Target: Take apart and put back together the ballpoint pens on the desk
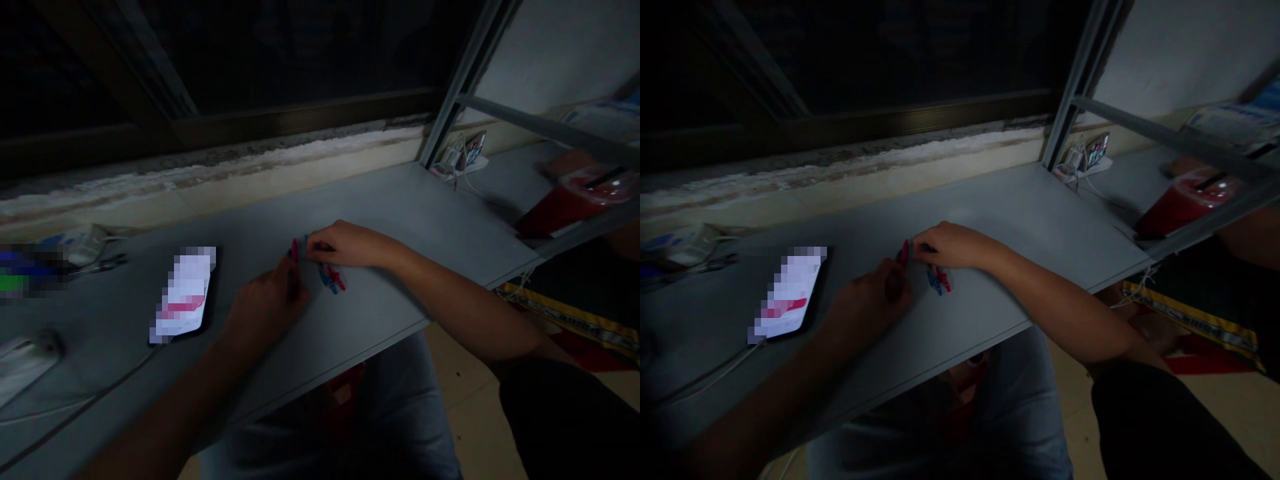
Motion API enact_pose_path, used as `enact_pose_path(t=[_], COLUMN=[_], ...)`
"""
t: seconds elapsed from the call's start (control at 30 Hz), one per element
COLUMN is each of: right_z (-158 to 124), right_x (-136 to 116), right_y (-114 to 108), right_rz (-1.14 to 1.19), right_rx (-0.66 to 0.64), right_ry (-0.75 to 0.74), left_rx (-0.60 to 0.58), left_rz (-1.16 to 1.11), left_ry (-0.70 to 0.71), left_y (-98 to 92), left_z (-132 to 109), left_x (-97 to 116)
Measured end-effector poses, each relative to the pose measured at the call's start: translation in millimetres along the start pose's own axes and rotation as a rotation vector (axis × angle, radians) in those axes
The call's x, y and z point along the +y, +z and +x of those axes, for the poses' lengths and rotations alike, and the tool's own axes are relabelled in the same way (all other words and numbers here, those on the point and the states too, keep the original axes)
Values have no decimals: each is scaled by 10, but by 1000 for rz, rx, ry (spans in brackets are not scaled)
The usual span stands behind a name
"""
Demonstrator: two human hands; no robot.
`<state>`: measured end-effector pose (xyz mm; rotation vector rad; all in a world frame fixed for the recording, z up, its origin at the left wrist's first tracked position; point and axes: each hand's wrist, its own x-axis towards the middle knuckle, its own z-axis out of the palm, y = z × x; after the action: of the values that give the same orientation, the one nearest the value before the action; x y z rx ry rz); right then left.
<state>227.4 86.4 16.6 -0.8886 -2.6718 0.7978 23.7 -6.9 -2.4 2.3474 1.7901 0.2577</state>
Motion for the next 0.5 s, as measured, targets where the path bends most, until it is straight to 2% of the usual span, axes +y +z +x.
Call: enact_pose_path(t=[0.07,0.3,0.5], right_z=[0,-7,-12], right_x=[5,10,32], right_y=[-1,-8,-10], right_rz=[13,1,7], right_rx=[-19,-17,-7], right_ry=[-15,23,35], left_rx=[-6,-25,40], left_rz=[50,69,-137], left_ry=[-22,54,17], left_y=[-14,-35,-5], left_z=[-10,-27,-7], left_x=[16,59,-70])
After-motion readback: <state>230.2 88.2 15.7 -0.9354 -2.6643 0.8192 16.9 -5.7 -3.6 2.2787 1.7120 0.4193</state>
